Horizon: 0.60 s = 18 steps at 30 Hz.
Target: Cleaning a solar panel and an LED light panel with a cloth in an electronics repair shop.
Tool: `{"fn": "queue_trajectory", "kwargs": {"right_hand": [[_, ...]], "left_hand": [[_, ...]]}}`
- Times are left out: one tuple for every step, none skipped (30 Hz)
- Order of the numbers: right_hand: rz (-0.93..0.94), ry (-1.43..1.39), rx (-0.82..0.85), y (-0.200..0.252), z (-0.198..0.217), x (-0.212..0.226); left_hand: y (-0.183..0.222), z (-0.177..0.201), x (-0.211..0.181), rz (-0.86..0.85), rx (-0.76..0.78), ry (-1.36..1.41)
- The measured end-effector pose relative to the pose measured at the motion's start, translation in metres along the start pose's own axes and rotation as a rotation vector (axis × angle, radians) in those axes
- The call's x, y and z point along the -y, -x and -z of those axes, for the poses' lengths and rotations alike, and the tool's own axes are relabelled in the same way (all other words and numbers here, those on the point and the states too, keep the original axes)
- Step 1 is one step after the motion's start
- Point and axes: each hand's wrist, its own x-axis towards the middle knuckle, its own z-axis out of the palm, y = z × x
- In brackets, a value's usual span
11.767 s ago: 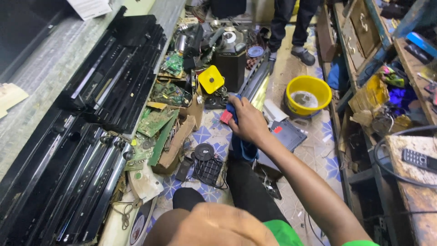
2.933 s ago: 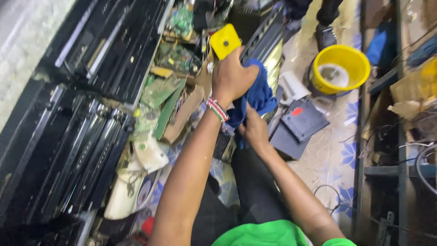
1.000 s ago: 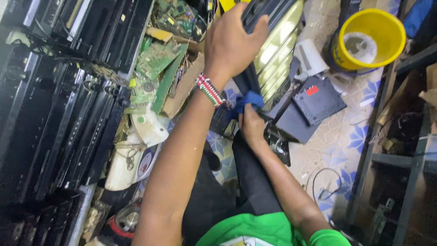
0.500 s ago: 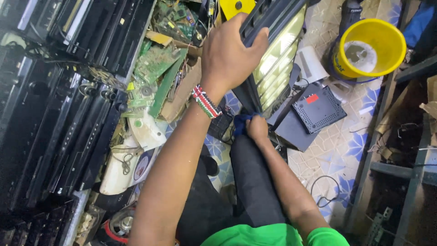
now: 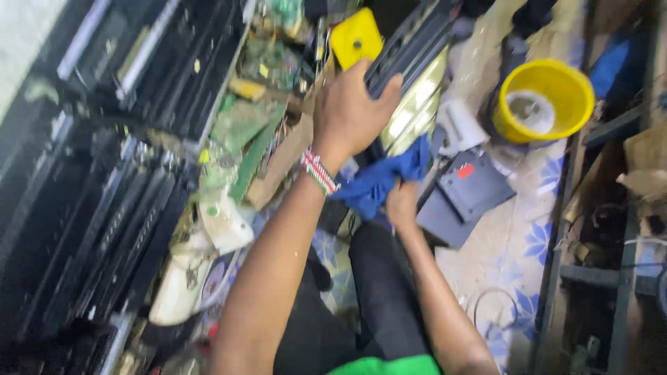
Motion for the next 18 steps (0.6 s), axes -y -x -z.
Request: {"fn": "queue_trajectory", "kwargs": {"right_hand": [[0.021, -0.008, -0.024, 0.004, 0.007, 0.015], [0.115, 0.018, -0.043, 0.009, 0.013, 0.029], [0.204, 0.049, -0.05, 0.019, 0.02, 0.039], [0.221, 0.047, -0.061, 0.024, 0.028, 0.053], [0.34, 0.1, -0.063, 0.033, 0.037, 0.065], [0.459, 0.153, -0.066, 0.043, 0.044, 0.077], [0.466, 0.152, -0.082, 0.033, 0.026, 0.028], [0.133, 0.152, 0.062, 0.022, 0.013, -0.019], [-0.199, 0.145, 0.201, 0.005, -0.001, -0.061], [-0.186, 0.139, 0.19, -0.007, 0.01, -0.05], [-0.239, 0.048, 0.171, -0.017, 0.021, -0.039], [-0.291, -0.044, 0.152, -0.027, 0.031, -0.028], [-0.289, -0.047, 0.147, -0.037, 0.047, -0.016], [-0.382, -0.225, 0.0, -0.047, 0.064, -0.004], [-0.473, -0.405, -0.147, -0.057, 0.082, 0.007], [-0.47, -0.407, -0.15, -0.071, 0.095, 0.035], [-0.367, -0.363, -0.146, -0.08, 0.108, 0.062], [-0.265, -0.318, -0.142, -0.09, 0.12, 0.089]], "left_hand": [[-0.004, 0.0, 0.009, -0.029, -0.015, 0.0], [-0.01, 0.0, 0.018, 0.006, -0.035, 0.054], [-0.012, -0.002, 0.028, 0.056, -0.053, 0.111], [-0.013, 0.001, 0.026, 0.041, -0.067, 0.114], [-0.013, 0.003, 0.025, 0.075, -0.038, 0.099], [-0.012, 0.005, 0.024, 0.109, -0.009, 0.084], [-0.012, 0.005, 0.025, 0.092, -0.013, 0.084], [-0.011, 0.005, 0.026, 0.092, -0.002, 0.097], [-0.011, 0.005, 0.027, 0.095, 0.005, 0.109], [-0.012, 0.005, 0.026, 0.08, -0.004, 0.108], [-0.013, 0.005, 0.025, 0.097, 0.006, 0.104], [-0.014, 0.004, 0.026, 0.115, 0.016, 0.1], [-0.012, 0.007, 0.022, 0.108, 0.016, 0.1], [-0.01, 0.009, 0.019, 0.108, 0.017, 0.123], [-0.008, 0.01, 0.015, 0.109, 0.016, 0.146], [-0.01, 0.011, 0.014, 0.103, 0.016, 0.146], [-0.009, 0.012, 0.015, 0.104, 0.015, 0.146], [-0.008, 0.012, 0.016, 0.104, 0.015, 0.146]]}}
